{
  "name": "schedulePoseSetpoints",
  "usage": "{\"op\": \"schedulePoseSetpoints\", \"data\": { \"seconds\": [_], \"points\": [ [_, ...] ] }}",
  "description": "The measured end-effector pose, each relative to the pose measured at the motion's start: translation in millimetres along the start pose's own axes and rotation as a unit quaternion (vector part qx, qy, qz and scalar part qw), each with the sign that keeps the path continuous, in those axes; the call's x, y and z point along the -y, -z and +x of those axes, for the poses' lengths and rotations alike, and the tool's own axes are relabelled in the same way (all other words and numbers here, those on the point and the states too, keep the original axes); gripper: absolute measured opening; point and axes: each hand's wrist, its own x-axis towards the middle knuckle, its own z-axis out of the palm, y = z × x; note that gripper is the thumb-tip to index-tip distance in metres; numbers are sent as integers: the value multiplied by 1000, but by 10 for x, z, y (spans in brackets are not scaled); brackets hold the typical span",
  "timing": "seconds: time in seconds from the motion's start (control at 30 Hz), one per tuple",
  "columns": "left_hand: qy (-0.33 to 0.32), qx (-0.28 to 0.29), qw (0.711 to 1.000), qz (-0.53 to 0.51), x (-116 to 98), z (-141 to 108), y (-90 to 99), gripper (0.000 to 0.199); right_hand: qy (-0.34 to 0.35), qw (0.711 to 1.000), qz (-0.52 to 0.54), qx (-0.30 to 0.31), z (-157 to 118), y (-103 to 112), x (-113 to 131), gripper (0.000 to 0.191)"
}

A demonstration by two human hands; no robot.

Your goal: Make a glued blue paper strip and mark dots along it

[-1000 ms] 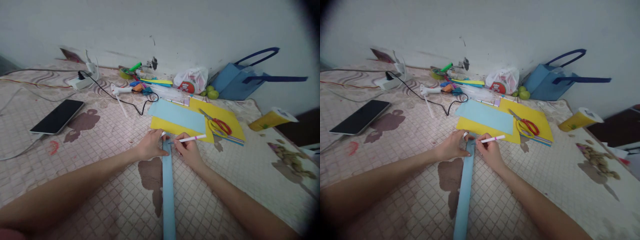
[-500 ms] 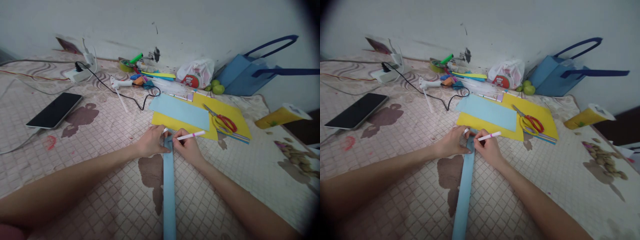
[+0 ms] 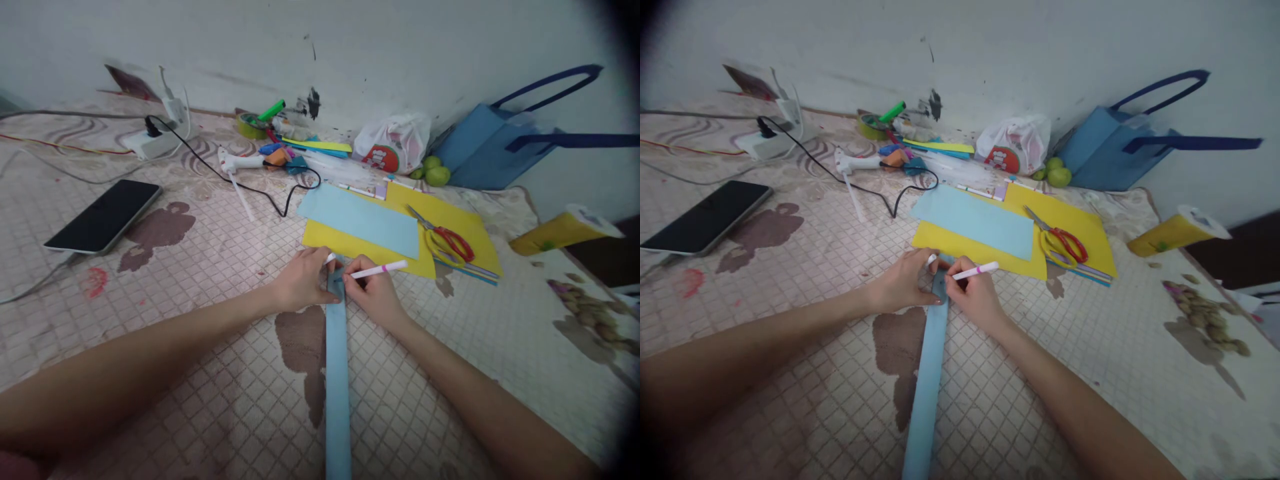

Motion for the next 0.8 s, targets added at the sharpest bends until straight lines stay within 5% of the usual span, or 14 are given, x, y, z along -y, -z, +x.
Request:
{"op": "schedulePoseSetpoints", "data": {
  "seconds": [0.8],
  "points": [
    [0, 8, 1000, 7, -9, -3, 6, 43, 5, 1000, -24, 8, -6, 12, 4, 9]
  ]
}}
